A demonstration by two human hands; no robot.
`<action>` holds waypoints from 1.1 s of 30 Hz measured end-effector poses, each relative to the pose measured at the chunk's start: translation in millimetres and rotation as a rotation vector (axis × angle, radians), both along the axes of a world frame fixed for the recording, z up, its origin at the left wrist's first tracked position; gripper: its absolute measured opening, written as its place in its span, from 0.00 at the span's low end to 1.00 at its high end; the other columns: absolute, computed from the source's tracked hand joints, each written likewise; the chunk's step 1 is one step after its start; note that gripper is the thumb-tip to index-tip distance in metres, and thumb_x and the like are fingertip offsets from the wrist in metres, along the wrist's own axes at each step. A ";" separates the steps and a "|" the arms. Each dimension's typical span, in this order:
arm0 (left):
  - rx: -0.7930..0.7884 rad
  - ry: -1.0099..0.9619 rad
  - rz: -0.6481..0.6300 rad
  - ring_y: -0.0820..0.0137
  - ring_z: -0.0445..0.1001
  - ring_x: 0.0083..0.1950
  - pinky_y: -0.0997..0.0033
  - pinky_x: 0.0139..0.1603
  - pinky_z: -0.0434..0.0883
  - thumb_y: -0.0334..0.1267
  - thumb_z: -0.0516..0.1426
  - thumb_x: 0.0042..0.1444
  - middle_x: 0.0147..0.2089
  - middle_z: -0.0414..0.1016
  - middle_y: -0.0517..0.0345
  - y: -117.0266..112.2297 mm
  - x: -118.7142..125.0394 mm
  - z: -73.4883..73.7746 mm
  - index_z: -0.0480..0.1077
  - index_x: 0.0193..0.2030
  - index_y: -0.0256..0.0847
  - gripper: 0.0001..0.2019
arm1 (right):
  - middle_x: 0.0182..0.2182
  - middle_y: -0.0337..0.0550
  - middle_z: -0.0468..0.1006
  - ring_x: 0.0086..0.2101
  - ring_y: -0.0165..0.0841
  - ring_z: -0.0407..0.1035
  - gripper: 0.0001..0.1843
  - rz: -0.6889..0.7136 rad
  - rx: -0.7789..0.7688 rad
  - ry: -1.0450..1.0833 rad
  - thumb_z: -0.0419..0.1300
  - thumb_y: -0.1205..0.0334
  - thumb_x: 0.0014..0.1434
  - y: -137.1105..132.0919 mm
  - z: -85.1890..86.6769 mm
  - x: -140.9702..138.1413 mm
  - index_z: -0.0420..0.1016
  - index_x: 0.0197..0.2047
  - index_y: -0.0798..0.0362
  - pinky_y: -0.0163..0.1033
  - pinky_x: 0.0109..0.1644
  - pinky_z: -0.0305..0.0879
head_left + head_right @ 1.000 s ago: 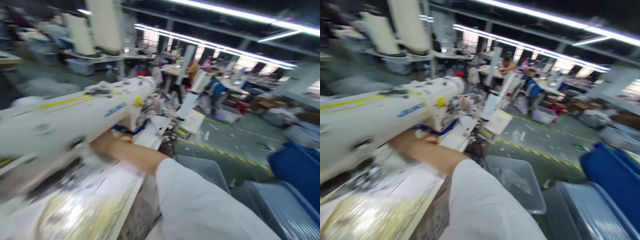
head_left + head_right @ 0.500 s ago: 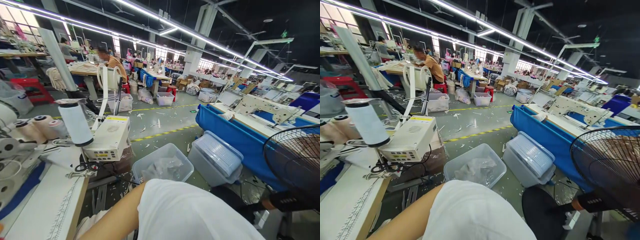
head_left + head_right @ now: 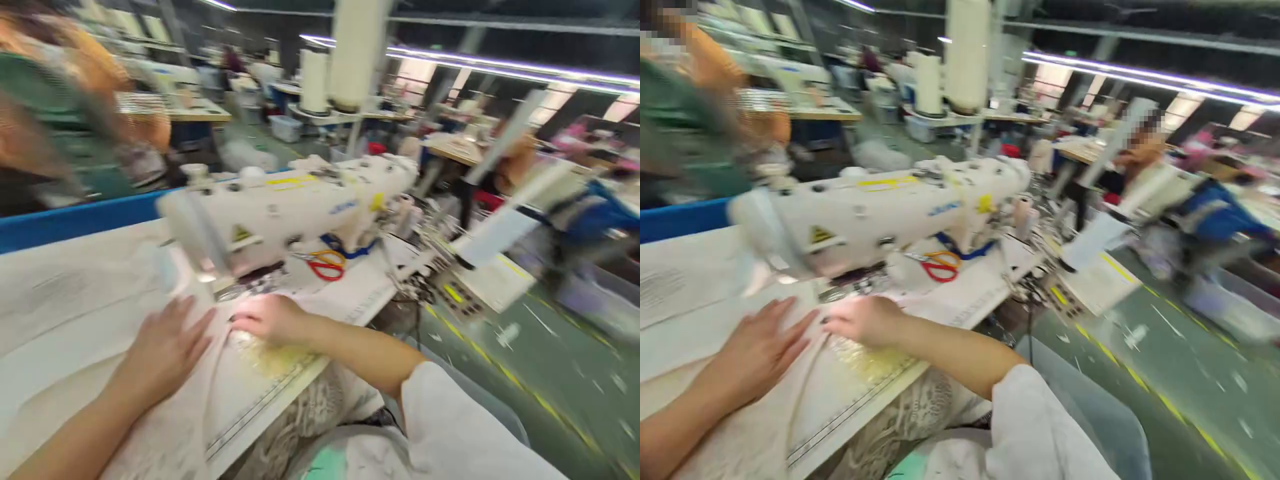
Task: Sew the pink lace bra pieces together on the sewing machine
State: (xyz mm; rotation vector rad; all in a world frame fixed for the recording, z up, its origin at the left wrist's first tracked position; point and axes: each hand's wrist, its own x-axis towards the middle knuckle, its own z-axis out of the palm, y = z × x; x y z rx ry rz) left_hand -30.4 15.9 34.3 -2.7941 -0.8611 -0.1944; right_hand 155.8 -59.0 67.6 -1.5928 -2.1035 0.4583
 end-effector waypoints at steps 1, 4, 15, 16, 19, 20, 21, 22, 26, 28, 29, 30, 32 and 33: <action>-0.029 0.051 0.066 0.41 0.59 0.65 0.34 0.60 0.61 0.38 0.45 0.64 0.62 0.65 0.36 -4.5 -15.0 -4.6 0.70 0.56 0.35 0.20 | 0.27 0.33 0.73 0.30 0.25 0.66 0.10 -0.027 -0.039 0.048 0.61 0.61 0.60 9.0 -4.8 -3.6 0.73 0.28 0.53 0.28 0.32 0.57; -0.147 0.065 0.151 0.50 0.62 0.65 0.47 0.65 0.60 0.40 0.46 0.63 0.63 0.66 0.41 -8.9 -26.3 -15.2 0.67 0.60 0.35 0.23 | 0.24 0.35 0.68 0.28 0.27 0.63 0.13 0.002 -0.066 0.004 0.56 0.64 0.63 29.8 -16.3 -11.9 0.68 0.26 0.55 0.30 0.31 0.56; -0.404 0.018 0.301 0.43 0.52 0.69 0.41 0.66 0.53 0.46 0.54 0.59 0.69 0.52 0.36 -12.0 -36.8 -11.1 0.62 0.64 0.42 0.27 | 0.36 0.48 0.73 0.38 0.36 0.67 0.14 0.051 0.005 -0.313 0.52 0.71 0.59 55.8 -36.9 -49.4 0.74 0.46 0.56 0.37 0.42 0.64; -0.424 0.031 0.310 0.44 0.50 0.70 0.41 0.67 0.51 0.47 0.54 0.59 0.70 0.50 0.36 -12.6 -37.0 -9.5 0.60 0.65 0.40 0.28 | 0.36 0.48 0.73 0.38 0.37 0.67 0.14 0.043 0.022 -0.333 0.52 0.70 0.60 60.7 -38.7 -52.5 0.74 0.47 0.56 0.37 0.42 0.64; -0.468 0.060 0.343 0.46 0.45 0.71 0.41 0.69 0.46 0.48 0.53 0.60 0.71 0.45 0.36 -14.6 -35.2 -6.7 0.55 0.67 0.37 0.30 | 0.35 0.49 0.73 0.37 0.38 0.67 0.15 0.023 0.065 -0.384 0.51 0.66 0.62 73.3 -44.6 -57.4 0.74 0.49 0.56 0.38 0.40 0.63; -0.475 0.065 0.352 0.46 0.44 0.72 0.41 0.69 0.46 0.48 0.52 0.61 0.71 0.45 0.37 -15.0 -34.4 -6.6 0.54 0.67 0.37 0.30 | 0.34 0.49 0.73 0.37 0.38 0.68 0.15 0.024 0.076 -0.397 0.51 0.66 0.63 75.9 -46.6 -57.4 0.74 0.49 0.56 0.37 0.39 0.63; -0.480 0.069 0.358 0.47 0.43 0.72 0.41 0.69 0.45 0.48 0.52 0.61 0.72 0.44 0.37 -15.4 -33.7 -6.7 0.54 0.67 0.38 0.30 | 0.34 0.48 0.73 0.36 0.37 0.68 0.15 0.031 0.085 -0.408 0.51 0.65 0.63 77.7 -48.5 -56.8 0.75 0.49 0.56 0.37 0.39 0.63; -0.483 0.072 0.361 0.47 0.43 0.72 0.41 0.69 0.45 0.48 0.52 0.61 0.72 0.44 0.38 -15.5 -33.3 -7.0 0.54 0.68 0.38 0.30 | 0.33 0.48 0.73 0.37 0.37 0.68 0.16 0.041 0.092 -0.416 0.51 0.65 0.63 78.6 -50.3 -55.7 0.75 0.49 0.55 0.37 0.40 0.63; -0.490 0.075 0.370 0.48 0.42 0.72 0.42 0.69 0.44 0.47 0.52 0.61 0.72 0.43 0.40 -15.0 -33.2 -9.4 0.52 0.68 0.41 0.30 | 0.35 0.47 0.73 0.39 0.36 0.68 0.17 0.079 0.107 -0.443 0.53 0.67 0.63 77.9 -55.6 -50.7 0.75 0.53 0.53 0.36 0.40 0.62; -0.489 0.072 0.376 0.48 0.42 0.72 0.42 0.69 0.44 0.48 0.52 0.61 0.72 0.43 0.41 -14.4 -33.5 -10.4 0.52 0.68 0.42 0.31 | 0.34 0.46 0.73 0.38 0.36 0.68 0.18 0.086 0.104 -0.457 0.53 0.67 0.62 77.6 -56.6 -49.8 0.74 0.54 0.52 0.36 0.39 0.61; -0.490 0.072 0.378 0.48 0.43 0.72 0.42 0.69 0.44 0.48 0.52 0.60 0.72 0.43 0.41 -14.0 -33.5 -10.6 0.52 0.68 0.42 0.31 | 0.34 0.46 0.73 0.38 0.35 0.68 0.18 0.088 0.101 -0.464 0.53 0.67 0.62 77.8 -56.8 -49.9 0.74 0.55 0.51 0.36 0.39 0.61; -0.492 0.071 0.378 0.48 0.43 0.72 0.42 0.69 0.44 0.49 0.53 0.60 0.72 0.44 0.41 -13.7 -33.4 -10.8 0.53 0.68 0.42 0.31 | 0.34 0.45 0.73 0.38 0.35 0.68 0.19 0.089 0.098 -0.472 0.53 0.67 0.63 78.1 -56.7 -50.2 0.74 0.55 0.50 0.36 0.38 0.60; -0.491 0.072 0.378 0.48 0.44 0.72 0.42 0.69 0.44 0.49 0.53 0.60 0.72 0.44 0.40 -12.9 -33.1 -11.0 0.54 0.67 0.42 0.30 | 0.33 0.44 0.72 0.37 0.35 0.67 0.18 0.086 0.091 -0.489 0.53 0.66 0.63 78.9 -55.8 -51.6 0.74 0.55 0.49 0.36 0.37 0.59; -0.486 0.073 0.376 0.48 0.44 0.72 0.42 0.69 0.45 0.49 0.53 0.60 0.72 0.45 0.40 -12.6 -32.9 -11.2 0.55 0.67 0.42 0.30 | 0.33 0.44 0.72 0.37 0.36 0.67 0.18 0.084 0.088 -0.499 0.53 0.65 0.63 79.2 -55.1 -52.5 0.74 0.55 0.49 0.36 0.37 0.59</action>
